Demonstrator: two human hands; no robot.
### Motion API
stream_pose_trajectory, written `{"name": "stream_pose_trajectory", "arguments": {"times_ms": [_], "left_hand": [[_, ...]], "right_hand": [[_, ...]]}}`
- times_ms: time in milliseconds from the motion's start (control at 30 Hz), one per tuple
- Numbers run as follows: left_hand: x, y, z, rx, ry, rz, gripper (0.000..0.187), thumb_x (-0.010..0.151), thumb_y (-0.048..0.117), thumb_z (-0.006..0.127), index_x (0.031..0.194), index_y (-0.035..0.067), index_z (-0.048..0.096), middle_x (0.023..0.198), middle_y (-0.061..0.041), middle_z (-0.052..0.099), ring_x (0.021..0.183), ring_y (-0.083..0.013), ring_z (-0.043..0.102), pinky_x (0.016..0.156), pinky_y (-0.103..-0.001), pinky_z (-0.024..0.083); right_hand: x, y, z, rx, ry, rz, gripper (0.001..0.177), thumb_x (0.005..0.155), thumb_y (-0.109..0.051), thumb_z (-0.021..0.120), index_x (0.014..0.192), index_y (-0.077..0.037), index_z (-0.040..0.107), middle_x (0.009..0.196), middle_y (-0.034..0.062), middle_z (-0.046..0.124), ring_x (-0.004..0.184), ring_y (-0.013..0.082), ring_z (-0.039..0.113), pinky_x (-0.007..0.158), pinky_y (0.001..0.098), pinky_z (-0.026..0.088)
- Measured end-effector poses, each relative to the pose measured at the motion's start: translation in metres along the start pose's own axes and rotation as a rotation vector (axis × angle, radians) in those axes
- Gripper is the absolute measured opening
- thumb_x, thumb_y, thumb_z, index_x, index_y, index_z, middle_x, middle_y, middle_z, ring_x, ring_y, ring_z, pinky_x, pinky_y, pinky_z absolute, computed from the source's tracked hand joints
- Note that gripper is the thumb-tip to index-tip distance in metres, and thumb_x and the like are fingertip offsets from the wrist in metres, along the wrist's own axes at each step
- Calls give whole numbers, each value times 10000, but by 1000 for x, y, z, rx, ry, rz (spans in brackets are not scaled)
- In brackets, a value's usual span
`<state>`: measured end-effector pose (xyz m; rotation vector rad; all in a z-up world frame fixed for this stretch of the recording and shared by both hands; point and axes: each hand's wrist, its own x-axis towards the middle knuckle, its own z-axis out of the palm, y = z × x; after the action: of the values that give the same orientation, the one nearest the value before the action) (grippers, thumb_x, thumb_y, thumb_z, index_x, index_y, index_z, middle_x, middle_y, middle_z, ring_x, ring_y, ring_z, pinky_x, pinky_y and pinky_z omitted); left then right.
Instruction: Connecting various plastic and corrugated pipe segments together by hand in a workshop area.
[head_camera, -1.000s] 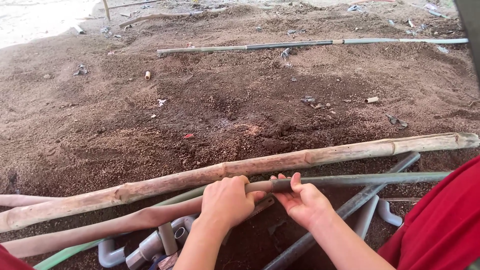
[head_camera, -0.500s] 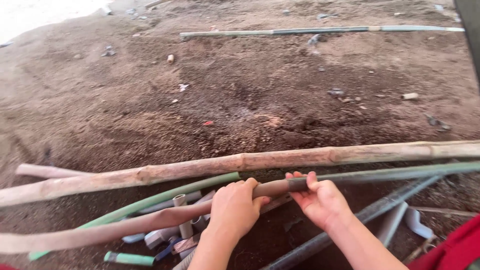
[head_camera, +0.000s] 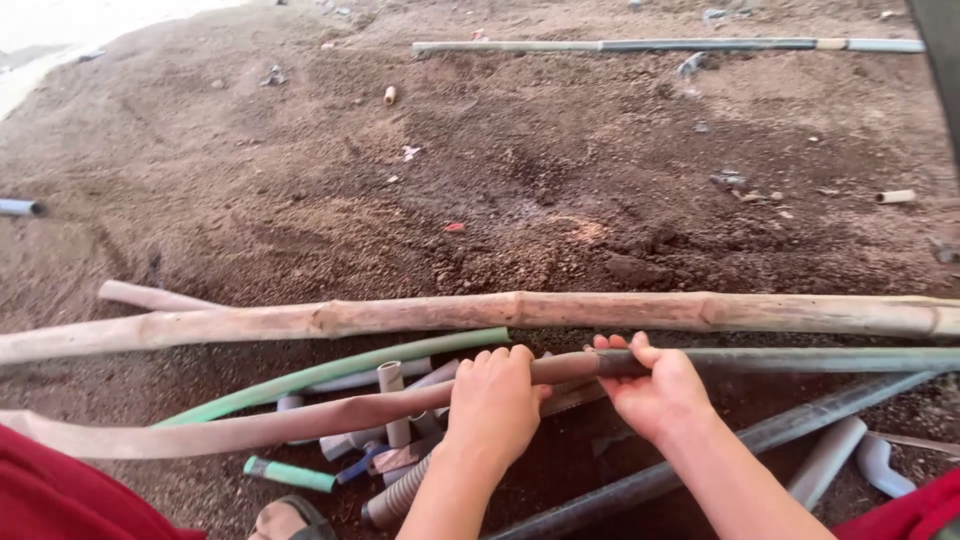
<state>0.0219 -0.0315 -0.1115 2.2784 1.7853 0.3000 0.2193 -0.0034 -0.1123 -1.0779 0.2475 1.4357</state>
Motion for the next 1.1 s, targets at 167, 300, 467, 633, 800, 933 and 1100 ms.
{"name": "stream_pose_trajectory", "arguments": {"times_ms": [167,300,467,633,800,933,1100], "left_hand": [[17,11,-14,-78,-227,-17,100,1015,261,678,1048,181,629,1076,-78,735,1065,-371,658,934,-507,464],[34,25,4,41,-425,93,258,999,273,691,1214,160,604,1248,-103,691,1156,-377,672,949,-517,547],[28,63,-14,62,-564,159,244,990,250,667,1229,206,649,1276,-64,715,1232,-297,655,1071,-464,482],[17,82,-12,25,-564,264,209,1023,209,540,1207,151,618,1243,-84,731,1190,-338,682,1004,-485,526],[22,83,-10,-59,-595,167,292,1056,311,553,1300,151,534,1348,-101,682,1284,-338,643,1041,-525,511],[22,85,-22,-27,-412,179,490,950,593,716,1259,222,638,1275,-79,725,1224,-350,656,1094,-558,425],[7,94,-47,12,-409,153,629,879,742,733,1162,183,680,1210,-79,734,1127,-380,696,971,-520,526]], "right_hand": [[25,-4,-23,73,-49,57,104,1106,-123,494,1201,-119,537,1241,217,669,1251,396,676,1140,553,554],[23,-8,-48,147,-63,137,363,1062,-208,572,1297,66,535,1274,242,691,1276,395,660,1174,526,520],[-26,-18,-57,106,27,22,249,1062,-177,576,1231,-15,490,1324,284,685,1282,412,664,1114,524,536],[-21,-16,-84,90,-2,-50,223,1087,-156,558,1252,-12,518,1362,249,699,1284,382,665,1125,502,524],[-2,-24,-88,-45,-91,-25,254,1030,-163,632,1201,14,566,1292,205,708,1266,366,677,1142,501,524],[-26,-35,-66,-90,-92,-18,311,995,-227,697,1178,16,629,1246,196,728,1224,324,705,1064,471,567],[-26,-45,-75,235,-53,8,235,977,-296,764,1006,-89,657,985,40,720,1114,282,747,1070,452,605]]}}
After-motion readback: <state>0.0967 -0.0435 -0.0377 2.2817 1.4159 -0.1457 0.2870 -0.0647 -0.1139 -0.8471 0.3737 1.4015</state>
